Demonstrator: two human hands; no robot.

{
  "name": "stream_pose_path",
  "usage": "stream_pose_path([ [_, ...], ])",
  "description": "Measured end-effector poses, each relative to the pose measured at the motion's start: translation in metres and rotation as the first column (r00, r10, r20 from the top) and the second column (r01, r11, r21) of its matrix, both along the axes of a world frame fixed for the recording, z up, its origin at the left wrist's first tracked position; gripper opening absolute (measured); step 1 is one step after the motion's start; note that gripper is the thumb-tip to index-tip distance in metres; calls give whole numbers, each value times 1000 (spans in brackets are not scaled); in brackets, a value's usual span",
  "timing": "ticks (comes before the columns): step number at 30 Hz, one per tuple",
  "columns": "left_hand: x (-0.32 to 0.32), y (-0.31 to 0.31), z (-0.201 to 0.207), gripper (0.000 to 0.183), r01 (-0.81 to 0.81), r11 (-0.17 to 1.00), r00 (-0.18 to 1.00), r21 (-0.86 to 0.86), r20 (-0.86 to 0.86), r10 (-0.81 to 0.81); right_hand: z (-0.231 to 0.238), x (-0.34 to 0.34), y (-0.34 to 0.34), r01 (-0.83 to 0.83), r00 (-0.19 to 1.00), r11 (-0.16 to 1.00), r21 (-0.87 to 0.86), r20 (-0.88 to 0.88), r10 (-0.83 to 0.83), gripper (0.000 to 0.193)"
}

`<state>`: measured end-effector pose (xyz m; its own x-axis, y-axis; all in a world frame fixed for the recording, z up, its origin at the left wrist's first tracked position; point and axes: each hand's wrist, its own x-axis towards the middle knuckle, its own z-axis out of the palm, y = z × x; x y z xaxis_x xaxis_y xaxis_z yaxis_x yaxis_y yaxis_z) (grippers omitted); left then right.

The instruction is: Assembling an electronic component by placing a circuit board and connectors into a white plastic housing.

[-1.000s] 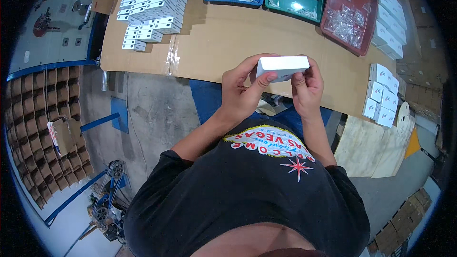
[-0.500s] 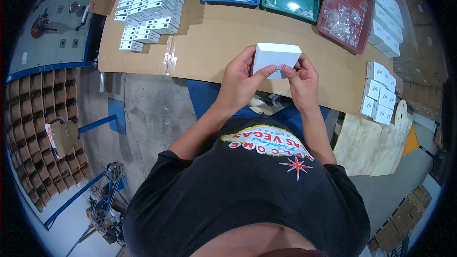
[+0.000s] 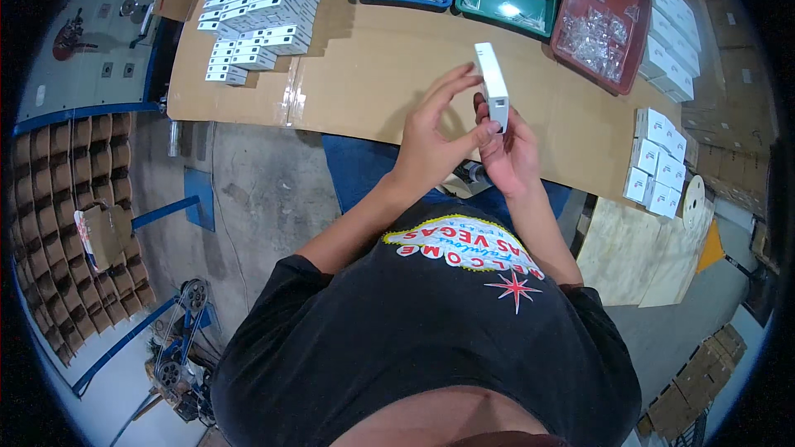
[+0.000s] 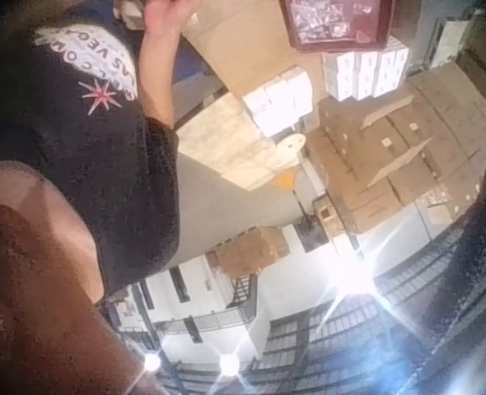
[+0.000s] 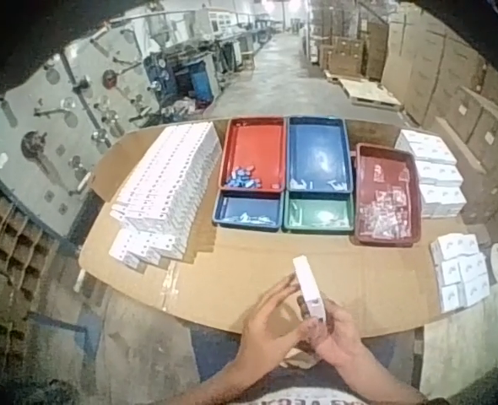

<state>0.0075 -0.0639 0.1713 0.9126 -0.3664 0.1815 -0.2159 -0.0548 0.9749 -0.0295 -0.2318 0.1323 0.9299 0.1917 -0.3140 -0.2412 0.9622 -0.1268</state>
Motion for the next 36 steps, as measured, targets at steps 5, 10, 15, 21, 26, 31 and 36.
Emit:
stream_pose_path([
  [5, 8, -4, -8, 73, -140, 949, 973, -281, -217, 79, 6, -2, 8, -14, 995, 987, -158, -97, -1, 36],
  [10, 15, 10, -28, 62, -195, 903, 890, -382, -455, 0, 13, -1, 4, -255, 966, 713, -653, -133, 224, 53],
  [15, 15, 14, -37, 53, -335, 840, 808, -426, -589, 24, 0, 0, -1, -95, 982, 311, -946, -38, 184, 58],
  [21, 12, 25, -44, 53, -446, 795, 762, -411, -641, 95, 3, 8, 29, 283, 921, -9, -959, 269, 283, 44],
  [26, 7, 31, -63, 54, -428, 865, 768, -262, -609, 196, -21, 23, 40, 296, 922, -145, -944, 242, 302, 24],
  [31, 13, 66, -101, 47, -571, 712, 781, -408, -536, 319, -35, 52, 54, 228, 939, -55, -972, 204, 277, 32],
  [36, 25, 107, -147, 51, -544, 822, 833, 170, -12, 553, -15, 104, 87, 275, 888, -113, -955, 207, 410, 36],
])
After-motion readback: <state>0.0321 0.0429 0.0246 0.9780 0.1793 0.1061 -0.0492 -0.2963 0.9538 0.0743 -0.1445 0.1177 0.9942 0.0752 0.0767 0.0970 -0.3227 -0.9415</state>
